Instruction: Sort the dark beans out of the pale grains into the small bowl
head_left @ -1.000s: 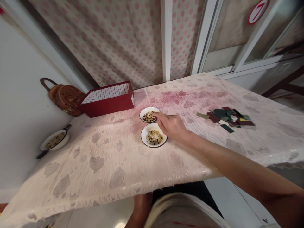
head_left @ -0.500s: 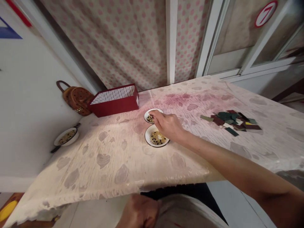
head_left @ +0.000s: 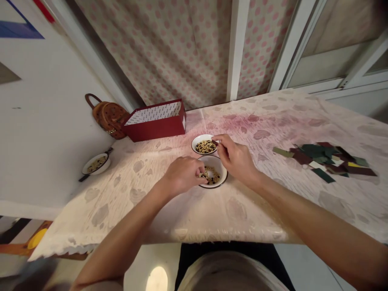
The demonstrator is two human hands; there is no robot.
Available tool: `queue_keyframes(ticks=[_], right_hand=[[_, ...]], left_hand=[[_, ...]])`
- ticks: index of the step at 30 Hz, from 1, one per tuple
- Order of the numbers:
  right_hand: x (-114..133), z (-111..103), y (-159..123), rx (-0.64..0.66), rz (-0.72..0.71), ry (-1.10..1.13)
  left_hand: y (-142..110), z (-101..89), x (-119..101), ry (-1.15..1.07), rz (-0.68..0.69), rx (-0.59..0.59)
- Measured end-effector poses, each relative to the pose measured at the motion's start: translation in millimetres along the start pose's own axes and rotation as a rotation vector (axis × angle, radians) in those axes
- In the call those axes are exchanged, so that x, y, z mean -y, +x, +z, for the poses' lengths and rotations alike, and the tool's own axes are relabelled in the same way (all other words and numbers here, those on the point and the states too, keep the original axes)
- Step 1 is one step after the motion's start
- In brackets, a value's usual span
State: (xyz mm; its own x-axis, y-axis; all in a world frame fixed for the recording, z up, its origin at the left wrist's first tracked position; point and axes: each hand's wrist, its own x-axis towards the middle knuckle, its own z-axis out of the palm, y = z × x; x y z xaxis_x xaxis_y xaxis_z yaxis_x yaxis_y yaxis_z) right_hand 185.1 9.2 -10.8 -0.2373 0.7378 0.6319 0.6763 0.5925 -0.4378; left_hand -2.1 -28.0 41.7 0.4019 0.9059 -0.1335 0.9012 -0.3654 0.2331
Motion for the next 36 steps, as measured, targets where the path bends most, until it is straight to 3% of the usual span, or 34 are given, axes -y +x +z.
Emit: queue_keyframes(ticks=[3,7,18,22,27,31,36], right_hand=[[1.2,-1.6,-0.2,0.005,-0.001,0.031],[0.9,-4.4,0.1,-0.008,0.007,0.058],[2.1,-4.0,-1.5,-0.002,0.035,0.113],[4.1,-4.2,-1.9,0.002,0.055,0.130],[9.1,-6.9,-3.6,-0.011,0.059,0.227],[11.3,-4.6,-6.7,0.043,0.048,0.289],[8.1,3.9,-9.3,0.101,0.063,0.298]], left_hand=[[14.0,1.4,-4.4,0.118,0.012,0.076],[28.3,10.4,-6.6,0.226,0.052,0.067],[27.6,21.5,-0.2,0.060,0.079,-0.030],[28.7,28.1,7.4,-0.256,0.064,-0.171],[35.8,35.7,18.2,-1.074,0.093,-0.366],[39.7,39.0,26.0,-1.444,0.062,-0.350],[41.3,43.9,30.2,-1.652,0.033,-0.319]])
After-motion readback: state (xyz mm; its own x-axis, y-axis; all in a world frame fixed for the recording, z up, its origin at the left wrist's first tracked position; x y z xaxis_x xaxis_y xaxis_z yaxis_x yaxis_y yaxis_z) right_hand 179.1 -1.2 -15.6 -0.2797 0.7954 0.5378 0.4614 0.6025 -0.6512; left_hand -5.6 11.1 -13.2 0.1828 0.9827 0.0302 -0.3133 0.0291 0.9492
